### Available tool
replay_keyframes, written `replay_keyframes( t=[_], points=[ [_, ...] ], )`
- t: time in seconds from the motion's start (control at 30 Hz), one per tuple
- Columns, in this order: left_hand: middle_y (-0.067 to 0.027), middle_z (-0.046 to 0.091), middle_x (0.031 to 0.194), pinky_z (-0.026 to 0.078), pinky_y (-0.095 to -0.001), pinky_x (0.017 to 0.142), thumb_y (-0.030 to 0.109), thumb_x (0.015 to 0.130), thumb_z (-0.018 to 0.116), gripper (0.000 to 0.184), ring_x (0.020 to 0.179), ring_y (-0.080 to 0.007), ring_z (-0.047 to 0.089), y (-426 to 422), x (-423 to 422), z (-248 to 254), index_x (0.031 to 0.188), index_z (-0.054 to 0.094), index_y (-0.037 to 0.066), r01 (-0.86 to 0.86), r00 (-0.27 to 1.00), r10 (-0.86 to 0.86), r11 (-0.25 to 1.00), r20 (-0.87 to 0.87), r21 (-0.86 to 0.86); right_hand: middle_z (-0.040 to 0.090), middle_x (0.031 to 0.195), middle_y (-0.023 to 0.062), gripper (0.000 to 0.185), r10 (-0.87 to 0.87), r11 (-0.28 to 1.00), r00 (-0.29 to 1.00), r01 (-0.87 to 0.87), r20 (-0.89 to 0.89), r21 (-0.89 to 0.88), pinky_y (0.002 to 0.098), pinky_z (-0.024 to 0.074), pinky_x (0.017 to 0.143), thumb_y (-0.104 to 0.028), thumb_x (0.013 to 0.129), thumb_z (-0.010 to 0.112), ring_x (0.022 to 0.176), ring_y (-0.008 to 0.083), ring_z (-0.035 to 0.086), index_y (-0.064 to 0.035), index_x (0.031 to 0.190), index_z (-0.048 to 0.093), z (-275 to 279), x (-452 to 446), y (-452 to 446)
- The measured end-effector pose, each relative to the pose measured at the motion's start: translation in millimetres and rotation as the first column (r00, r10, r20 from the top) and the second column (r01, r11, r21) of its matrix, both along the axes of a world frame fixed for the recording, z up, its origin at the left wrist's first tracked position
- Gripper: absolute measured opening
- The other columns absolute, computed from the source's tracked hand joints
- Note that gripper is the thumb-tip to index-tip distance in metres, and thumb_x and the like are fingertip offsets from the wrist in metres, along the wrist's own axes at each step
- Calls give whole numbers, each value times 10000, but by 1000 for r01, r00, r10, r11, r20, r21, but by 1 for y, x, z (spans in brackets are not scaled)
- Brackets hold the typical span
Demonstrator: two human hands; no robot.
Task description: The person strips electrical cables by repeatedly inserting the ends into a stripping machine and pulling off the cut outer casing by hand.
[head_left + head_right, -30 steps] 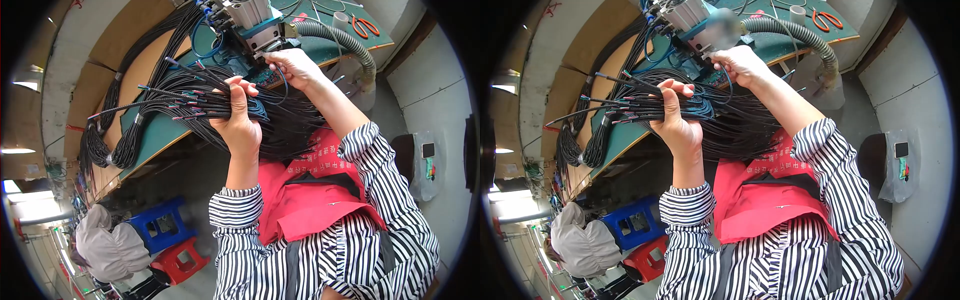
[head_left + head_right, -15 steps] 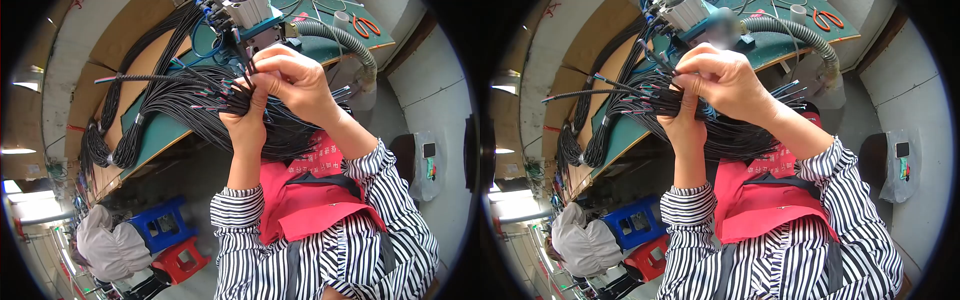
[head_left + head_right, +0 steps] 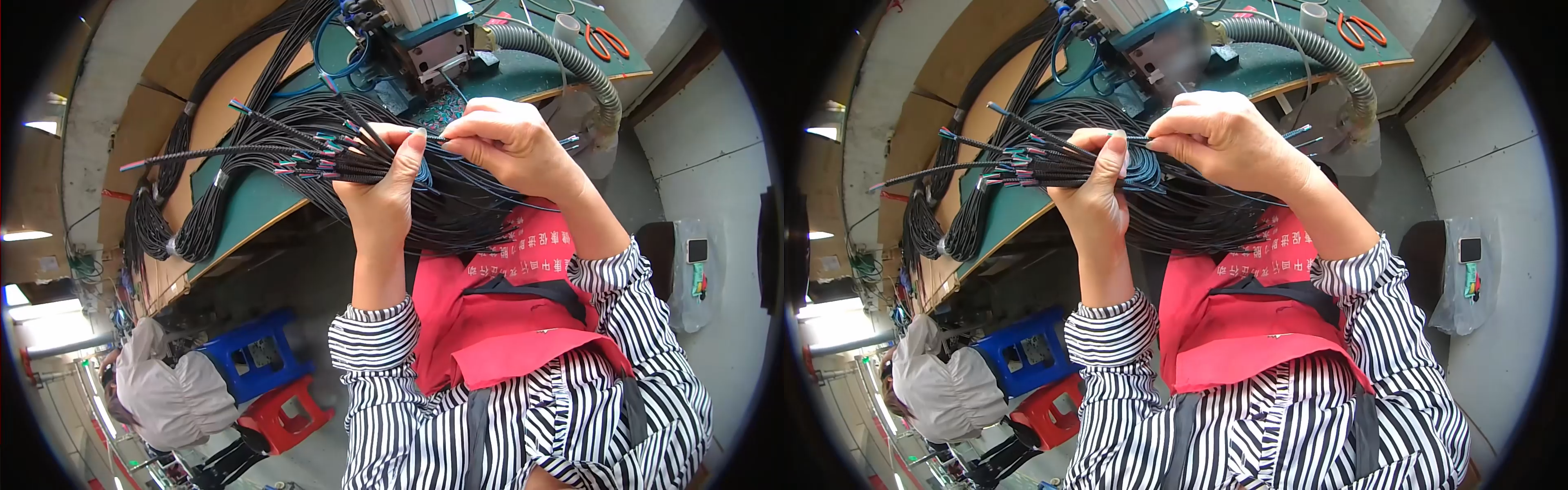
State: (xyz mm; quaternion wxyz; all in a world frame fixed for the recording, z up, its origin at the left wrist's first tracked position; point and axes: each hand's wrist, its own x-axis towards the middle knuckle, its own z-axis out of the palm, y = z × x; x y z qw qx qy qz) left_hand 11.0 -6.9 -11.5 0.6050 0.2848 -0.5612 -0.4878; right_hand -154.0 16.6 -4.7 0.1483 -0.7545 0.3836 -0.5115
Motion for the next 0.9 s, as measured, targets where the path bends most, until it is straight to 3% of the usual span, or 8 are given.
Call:
replay_keyframes(
  t=[0.07, 0.17, 0.27, 0.47, 0.57, 0.7, 0.77, 0.9],
  points=[
    [-17, 545, 711, 370, -188, 527, -39, 742, 640, 93, 577, -65, 465, 1, -2, -1, 804, 588, 5, -8, 999, 10, 999, 49, -33, 535, 636, 72, 112, 15, 1000, 1000, -15, -5, -4, 248, 396, 495, -57, 727, 661, 539, 178, 502, 13, 782, 593, -2, 2, 0],
    [-43, 500, 713, 369, -209, 532, -82, 744, 579, 77, 551, -94, 442, 7, -14, -2, 738, 544, -14, -39, 973, 37, 999, -228, -4, 537, 603, 61, 106, 44, 979, 986, -74, 160, 189, 248, 396, 494, -88, 759, 644, 542, 143, 514, 5, 761, 593, -10, 22, 7],
    [-41, 494, 705, 367, -208, 530, -91, 735, 571, 84, 547, -91, 441, 10, -15, 5, 731, 538, -14, -23, 970, 37, 998, -239, 59, 552, 613, 49, 117, 21, 918, 966, -120, 258, 378, 232, 396, 501, -94, 778, 636, 555, 96, 507, 12, 753, 592, -5, 26, 15],
    [-33, 479, 660, 357, -209, 521, -86, 723, 577, 92, 543, -91, 436, 9, -3, 12, 681, 536, -14, 44, 999, -41, 991, -21, 125, 526, 596, -2, 112, -55, 943, 965, -34, 257, 330, 199, 378, 488, -79, 786, 626, 533, 54, 455, 18, 743, 592, -3, 5, 12],
    [-25, 483, 630, 349, -195, 523, -77, 718, 591, 93, 551, -84, 435, 10, -19, 8, 671, 542, -13, -35, 995, 43, 995, -85, 94, 541, 610, -15, 142, 21, 939, 976, -94, 217, 331, 197, 377, 485, -101, 796, 622, 537, 43, 459, 15, 725, 583, -3, 21, 16],
    [25, 534, 664, 367, -176, 537, -22, 769, 608, 31, 572, -47, 463, 9, -29, 7, 757, 584, -7, -122, 978, 139, 986, -157, 113, 553, 598, -3, 146, -102, 796, 776, -312, 622, 519, 171, 318, 434, -134, 803, 617, 491, 30, 435, -13, 731, 578, -10, 26, 13],
    [34, 528, 654, 376, -179, 550, 0, 782, 606, 16, 579, -48, 467, 8, -30, 12, 776, 593, -8, -121, 971, 162, 968, -178, 217, 551, 598, -2, 149, -173, 760, 759, -302, 627, 576, 167, 298, 423, -146, 793, 628, 474, 24, 412, -27, 721, 574, -10, 17, 5],
    [6, 536, 761, 384, -183, 639, 28, 785, 610, 103, 660, -49, 465, 1, -28, 2, 878, 583, -7, -159, 955, 191, 976, -228, 150, 534, 582, -2, 180, -331, 700, 681, -287, 653, 654, 165, 248, 384, -185, 755, 667, 429, 16, 353, -53, 685, 568, -18, 4, -19]
  ],
)
